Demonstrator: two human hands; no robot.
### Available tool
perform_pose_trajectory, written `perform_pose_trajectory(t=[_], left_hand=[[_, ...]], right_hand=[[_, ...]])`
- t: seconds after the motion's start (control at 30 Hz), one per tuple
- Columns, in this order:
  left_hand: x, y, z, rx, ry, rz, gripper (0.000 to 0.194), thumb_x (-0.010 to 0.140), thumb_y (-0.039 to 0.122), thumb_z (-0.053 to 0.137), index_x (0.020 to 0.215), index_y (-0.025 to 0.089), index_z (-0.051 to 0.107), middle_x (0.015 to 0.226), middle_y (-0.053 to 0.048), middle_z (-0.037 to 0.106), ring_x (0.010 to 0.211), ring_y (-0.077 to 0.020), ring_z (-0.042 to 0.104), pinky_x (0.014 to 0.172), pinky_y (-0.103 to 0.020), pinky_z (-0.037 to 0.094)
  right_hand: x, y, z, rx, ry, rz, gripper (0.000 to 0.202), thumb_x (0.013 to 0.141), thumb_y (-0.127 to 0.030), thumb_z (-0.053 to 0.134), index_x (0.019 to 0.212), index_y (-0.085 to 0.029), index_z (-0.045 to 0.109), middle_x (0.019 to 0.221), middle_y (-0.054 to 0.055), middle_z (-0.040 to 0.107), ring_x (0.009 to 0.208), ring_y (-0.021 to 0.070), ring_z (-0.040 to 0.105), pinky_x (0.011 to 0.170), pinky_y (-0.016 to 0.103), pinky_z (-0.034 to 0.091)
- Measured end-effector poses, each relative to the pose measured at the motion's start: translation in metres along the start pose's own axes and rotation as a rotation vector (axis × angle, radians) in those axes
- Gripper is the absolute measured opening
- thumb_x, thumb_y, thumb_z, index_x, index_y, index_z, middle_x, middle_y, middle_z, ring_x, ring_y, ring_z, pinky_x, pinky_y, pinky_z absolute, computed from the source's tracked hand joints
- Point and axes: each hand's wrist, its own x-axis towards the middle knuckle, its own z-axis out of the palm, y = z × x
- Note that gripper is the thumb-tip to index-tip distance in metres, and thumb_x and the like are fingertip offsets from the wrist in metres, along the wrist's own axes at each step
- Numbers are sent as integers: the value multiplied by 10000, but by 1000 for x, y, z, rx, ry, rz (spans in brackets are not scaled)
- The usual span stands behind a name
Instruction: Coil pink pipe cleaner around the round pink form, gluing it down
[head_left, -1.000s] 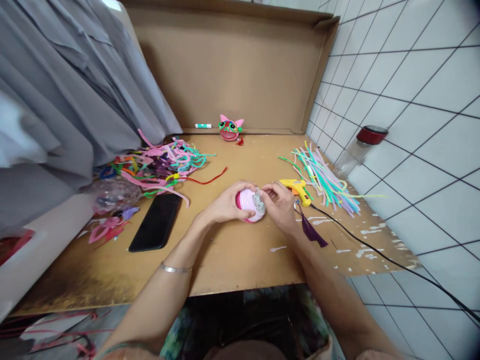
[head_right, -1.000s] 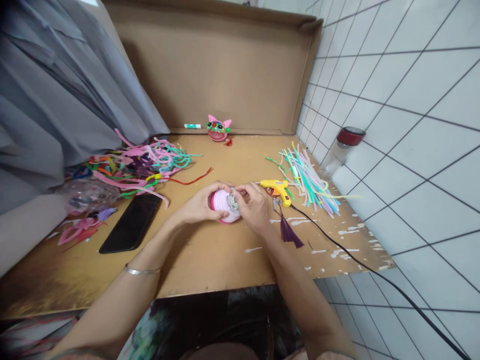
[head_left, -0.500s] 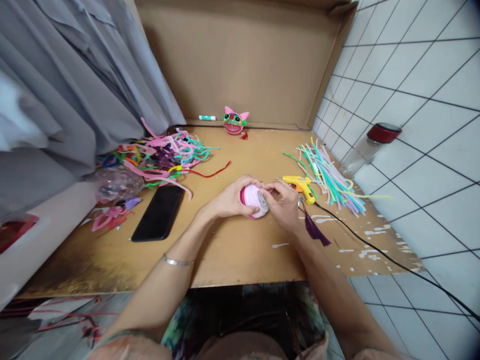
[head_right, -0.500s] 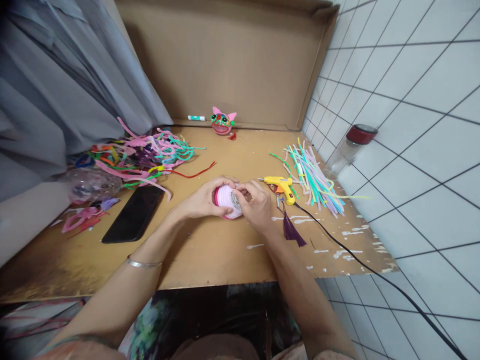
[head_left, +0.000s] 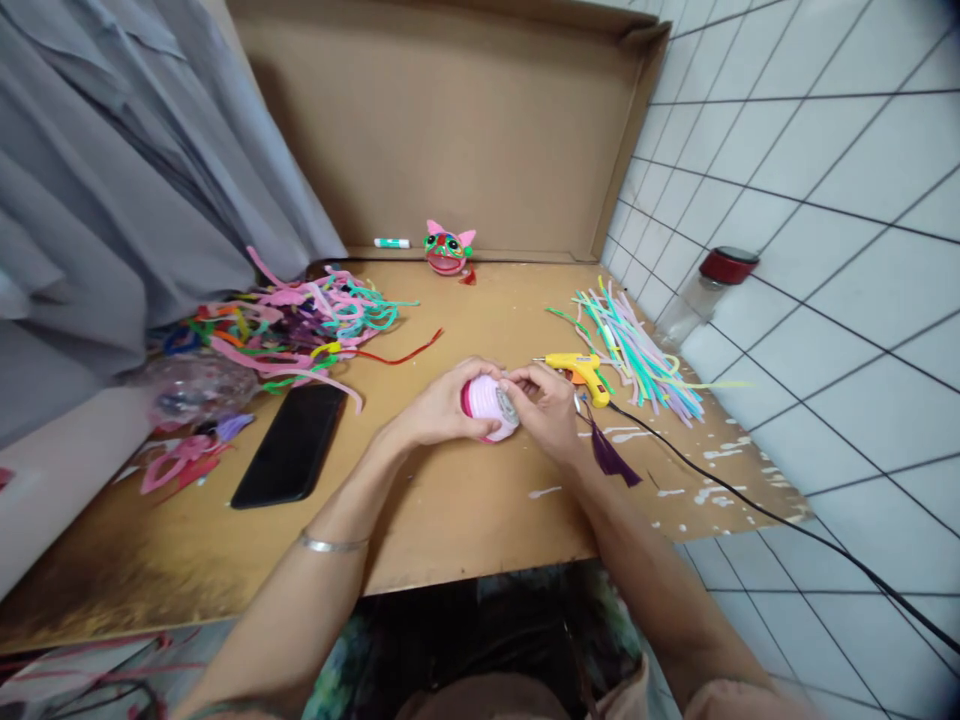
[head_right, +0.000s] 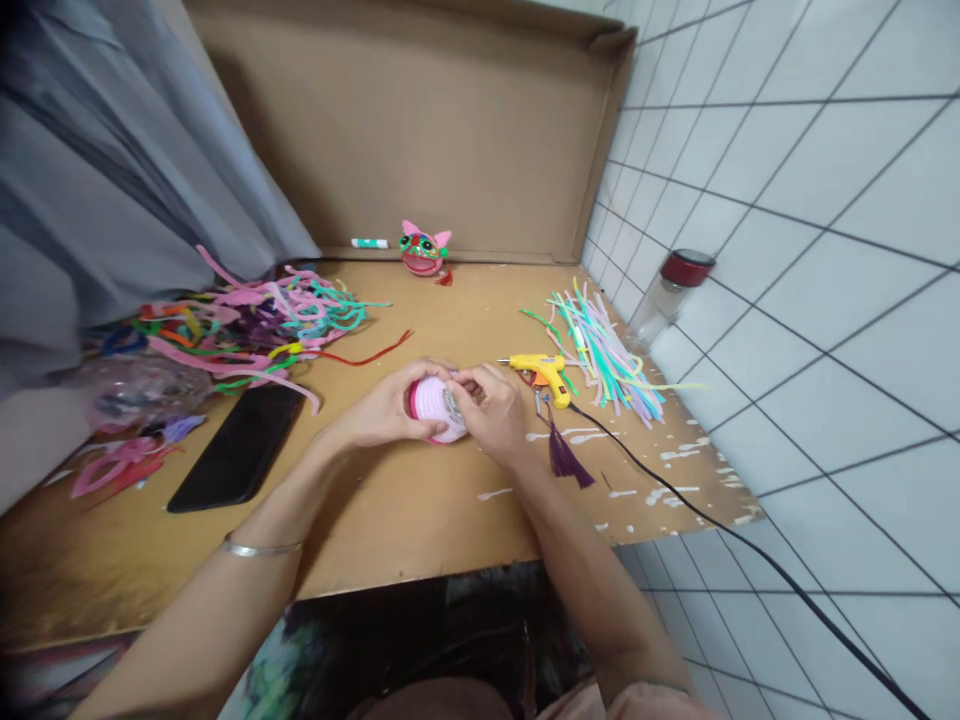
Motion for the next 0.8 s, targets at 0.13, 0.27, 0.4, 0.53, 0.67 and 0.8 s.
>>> perform_pose_trajectory(t=[0.13,0.27,0.4,0.53,0.67,0.8], left_hand=[[0,-4,0,5,6,9,507,619,294,761,1070,195,550,1193,-85,594,1100,-251,581,998,-407,452],[0,-6,0,-10,-4,19,521,628,297,768,1089,196,548,1231,-90,579,1122,-250,579,1013,-404,449],[0,-6,0,-22,-5,24,520,631,302,767,1086,188,544,1240,-102,579,1153,-258,570,1038,-416,436],[0,-1,0,-15,-16,-13,507,626,320,758,1066,187,542,1244,-101,581,1135,-257,577,1033,-419,444],[1,1,0,-11,-17,-21,518,624,337,754,1074,187,544,1221,-100,587,1122,-261,582,1025,-428,452],[1,0,0,1,-7,-28,537,623,337,754,1095,193,543,1247,-101,584,1149,-271,581,1049,-443,439]], right_hand=[[2,0,0,29,15,52,169,859,-331,573,760,-210,638,732,3,644,674,133,572,662,266,479],[3,3,0,54,42,156,190,851,-368,542,768,-216,622,739,-1,639,710,143,580,663,265,471],[5,8,0,129,69,238,202,833,-394,542,768,-216,615,732,-10,644,679,140,572,649,264,463],[6,11,1,182,29,248,232,829,-411,539,738,-208,604,685,-16,625,639,134,556,620,256,443],[6,13,1,143,-18,244,258,857,-414,505,742,-206,605,688,-10,612,654,137,556,628,258,432],[5,12,0,-17,-4,150,258,895,-374,467,757,-203,602,714,7,606,686,149,549,669,275,427]])
